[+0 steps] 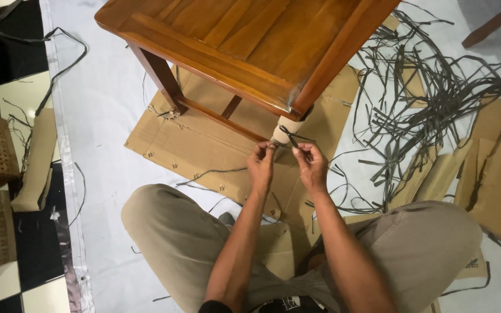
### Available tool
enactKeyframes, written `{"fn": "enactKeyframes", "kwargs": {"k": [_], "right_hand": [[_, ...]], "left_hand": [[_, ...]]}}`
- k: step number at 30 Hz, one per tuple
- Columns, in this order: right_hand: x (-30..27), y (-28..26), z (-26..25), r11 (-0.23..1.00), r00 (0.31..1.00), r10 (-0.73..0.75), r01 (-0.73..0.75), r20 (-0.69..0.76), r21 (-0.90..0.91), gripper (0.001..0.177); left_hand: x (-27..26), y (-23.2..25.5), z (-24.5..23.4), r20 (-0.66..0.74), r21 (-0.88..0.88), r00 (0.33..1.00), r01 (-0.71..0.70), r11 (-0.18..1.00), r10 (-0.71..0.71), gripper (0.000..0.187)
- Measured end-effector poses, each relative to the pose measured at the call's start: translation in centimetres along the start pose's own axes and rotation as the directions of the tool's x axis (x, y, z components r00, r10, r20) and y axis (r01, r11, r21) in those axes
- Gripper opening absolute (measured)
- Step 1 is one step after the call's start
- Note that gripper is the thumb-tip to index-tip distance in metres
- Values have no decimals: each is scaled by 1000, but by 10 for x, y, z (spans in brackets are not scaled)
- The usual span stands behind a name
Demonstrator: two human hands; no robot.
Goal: Wrapping the legs of a wooden table with cardboard protectors and securing them with plastic ties.
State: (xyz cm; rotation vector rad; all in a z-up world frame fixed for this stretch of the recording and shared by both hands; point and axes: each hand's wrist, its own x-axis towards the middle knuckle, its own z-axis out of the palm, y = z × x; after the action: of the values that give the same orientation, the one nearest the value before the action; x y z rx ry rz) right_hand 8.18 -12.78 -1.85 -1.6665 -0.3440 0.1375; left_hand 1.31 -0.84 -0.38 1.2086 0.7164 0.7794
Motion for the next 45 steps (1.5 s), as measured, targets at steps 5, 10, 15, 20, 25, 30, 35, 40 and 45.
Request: {"fn": "enactKeyframes", "kwargs": {"k": [5,10,15,20,25,30,35,40,45], "right_hand": [[2,7,-3,999,999,20,-20,-30,26,14],[9,19,-4,996,997,31,-25,-74,82,16],[6,-5,-3,985,987,79,-56,-137,160,14],[16,-4,-4,972,983,85,-46,-164,229,14],[21,-10,-11,949,979,107,-48,-174,311,19],[23,-16,-21,901,957,188,-79,-220,427,21],[25,10,-38,844,871,391,-211,-298,493,22],[22,73,-66,769,753,564,-331,-338,547,21],[-2,142,-92,751,593,660,-504,-462,426,18]], "left_hand": [[-3,-2,6,-20,-117,999,29,993,-31,5],[-1,-9,7,-28,-149,998,57,987,-62,5],[-2,-8,9,-26,-177,994,101,979,-108,6],[-2,-15,9,-19,-139,992,117,983,-121,6],[-9,6,5,22,-49,999,49,998,-48,12],[-19,4,10,71,-99,997,-13,995,20,14],[-14,-18,7,43,-137,998,56,989,-50,16],[1,-126,-9,-103,-78,981,154,985,-161,20],[-34,-101,-22,-17,566,868,418,710,-497,45]]}}
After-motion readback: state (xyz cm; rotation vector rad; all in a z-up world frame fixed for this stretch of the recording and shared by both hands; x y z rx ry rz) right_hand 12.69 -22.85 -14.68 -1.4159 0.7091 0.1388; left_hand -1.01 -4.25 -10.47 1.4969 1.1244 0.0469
